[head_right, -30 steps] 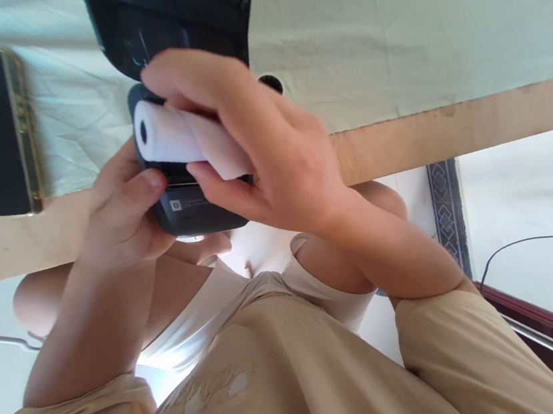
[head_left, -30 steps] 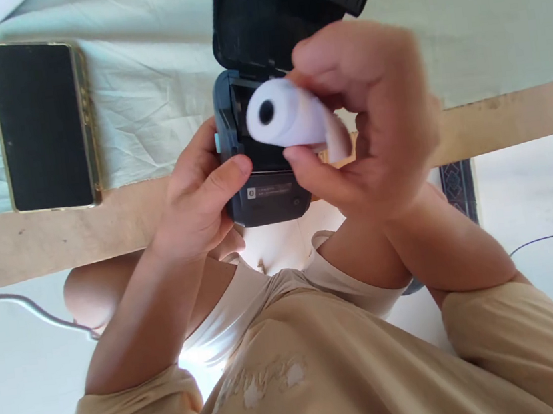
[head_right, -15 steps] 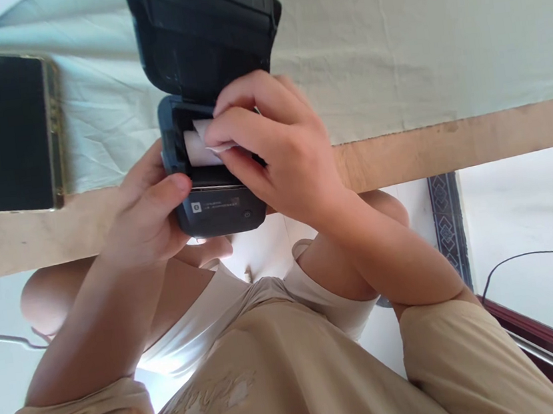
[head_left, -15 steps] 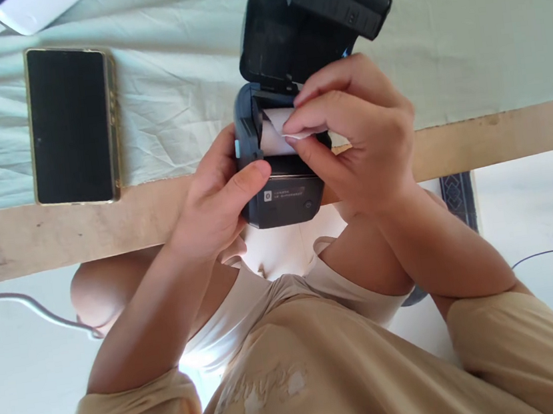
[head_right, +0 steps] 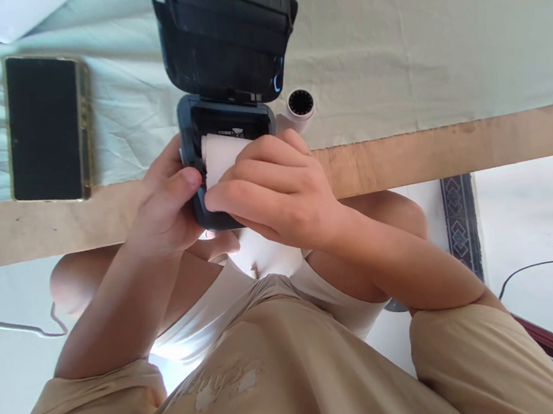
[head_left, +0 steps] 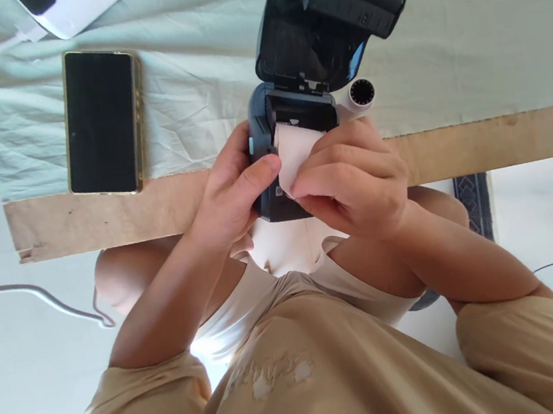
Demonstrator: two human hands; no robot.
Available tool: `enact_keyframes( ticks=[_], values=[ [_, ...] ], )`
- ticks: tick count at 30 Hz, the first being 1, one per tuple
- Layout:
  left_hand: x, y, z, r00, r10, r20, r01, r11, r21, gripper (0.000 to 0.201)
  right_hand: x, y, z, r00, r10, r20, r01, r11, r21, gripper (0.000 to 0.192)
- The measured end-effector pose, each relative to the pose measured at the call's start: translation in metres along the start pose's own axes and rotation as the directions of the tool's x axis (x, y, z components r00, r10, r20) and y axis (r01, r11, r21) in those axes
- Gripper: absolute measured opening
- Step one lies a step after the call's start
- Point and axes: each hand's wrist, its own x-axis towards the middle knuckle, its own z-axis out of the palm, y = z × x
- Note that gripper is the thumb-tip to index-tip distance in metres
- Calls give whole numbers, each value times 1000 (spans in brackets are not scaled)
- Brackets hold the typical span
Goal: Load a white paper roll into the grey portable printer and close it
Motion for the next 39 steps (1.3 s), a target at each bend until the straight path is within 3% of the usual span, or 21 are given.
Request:
enact_keyframes(
  ticks=[6,9,12,15,17,18,24,26,30,35,39],
  values=[
    [0,-2,0,999,27,-27,-26,999,33,34,-3,5,-7,997,-50,60,46,996,73,10],
    [-4,1,4,1000,11,-26,-11,999,31,34,0,12,-18,998,-29,-58,33,997,73,11],
    [-6,3,6,1000,4,-27,-2,997,80,41,5,16,-34,970,206,-128,-202,978,43,22],
    [-5,1,3,999,-4,-35,10,988,157,49,11,14,-45,884,466,-51,-456,880,131,35],
    [-3,-2,-2,1000,28,1,-28,980,199,58,12,14,-46,827,561,-34,-544,815,199,35],
    [-1,-3,-5,999,42,20,-46,975,218,61,12,15,-45,821,570,-44,-547,805,229,33],
    [2,-7,-9,996,73,43,-80,972,223,59,6,24,-31,901,432,-41,-395,855,336,12],
    [2,-7,-8,996,78,34,-83,977,195,60,4,25,-32,898,437,37,-420,831,365,9],
    [3,-8,-7,997,67,37,-73,981,182,66,0,28,-35,886,426,184,-464,829,312,23],
    [4,-9,-13,996,71,58,-82,969,234,70,1,30,-35,922,319,219,-372,888,272,24],
    [7,-12,-18,993,97,73,-112,964,243,73,3,32,-33,916,302,263,-370,890,267,23]
  ],
)
